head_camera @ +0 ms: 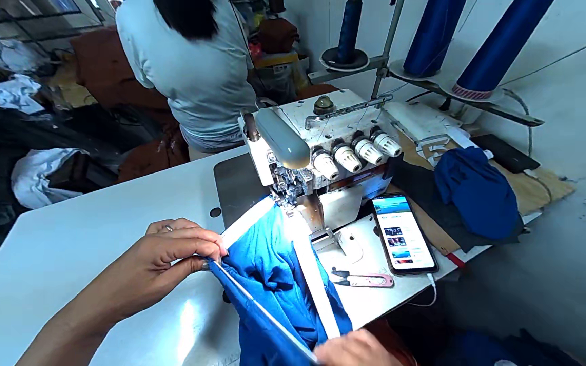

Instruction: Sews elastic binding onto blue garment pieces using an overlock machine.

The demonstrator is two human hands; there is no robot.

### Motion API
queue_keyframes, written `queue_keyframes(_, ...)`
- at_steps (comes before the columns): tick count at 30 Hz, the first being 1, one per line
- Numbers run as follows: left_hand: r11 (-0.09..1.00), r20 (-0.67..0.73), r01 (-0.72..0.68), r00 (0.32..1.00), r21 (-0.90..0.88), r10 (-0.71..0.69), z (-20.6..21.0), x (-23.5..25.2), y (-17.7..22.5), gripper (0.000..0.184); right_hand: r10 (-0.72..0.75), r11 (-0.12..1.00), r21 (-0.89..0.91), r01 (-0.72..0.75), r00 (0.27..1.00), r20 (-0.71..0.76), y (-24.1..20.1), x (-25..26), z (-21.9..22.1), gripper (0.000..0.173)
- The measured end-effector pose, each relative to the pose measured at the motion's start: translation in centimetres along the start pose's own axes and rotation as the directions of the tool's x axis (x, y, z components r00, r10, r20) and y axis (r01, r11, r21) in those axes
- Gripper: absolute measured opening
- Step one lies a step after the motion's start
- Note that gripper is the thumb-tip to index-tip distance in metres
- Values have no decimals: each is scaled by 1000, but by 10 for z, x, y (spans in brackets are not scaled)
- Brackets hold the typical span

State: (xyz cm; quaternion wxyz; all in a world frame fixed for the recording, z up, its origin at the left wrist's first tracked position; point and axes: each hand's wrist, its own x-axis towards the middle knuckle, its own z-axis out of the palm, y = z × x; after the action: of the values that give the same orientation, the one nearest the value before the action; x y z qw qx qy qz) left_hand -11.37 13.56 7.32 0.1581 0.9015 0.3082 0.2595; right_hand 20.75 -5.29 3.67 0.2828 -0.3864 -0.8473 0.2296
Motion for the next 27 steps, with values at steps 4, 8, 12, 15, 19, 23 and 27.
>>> queue_keyframes(4,999,-31,3,1000,42,-2,5,0,10,22,18,998,-63,-30,984,-178,42,3,14,20)
queue_keyframes(8,999,-62,-4,998,47,7,10,-2,18,22,-17,994,-111,-15,960,-279,41,14,14,18)
queue_keyframes(12,998,-66,-15,998,57,18,12,1,17,22,18,993,-108,-52,954,-300,39,20,20,28)
queue_keyframes(15,999,-68,-24,997,37,27,13,4,17,21,67,998,5,-70,945,-321,34,20,23,30)
queue_keyframes(19,999,-74,-40,996,18,42,15,7,15,20,135,989,124,-81,835,-533,36,25,22,25)
queue_keyframes(23,999,-68,-33,997,-4,33,15,7,14,20,188,968,10,-249,706,-683,55,38,8,47)
queue_keyframes(27,1000,-71,-11,997,-5,10,16,6,14,20,346,920,73,-384,711,-612,71,57,10,53)
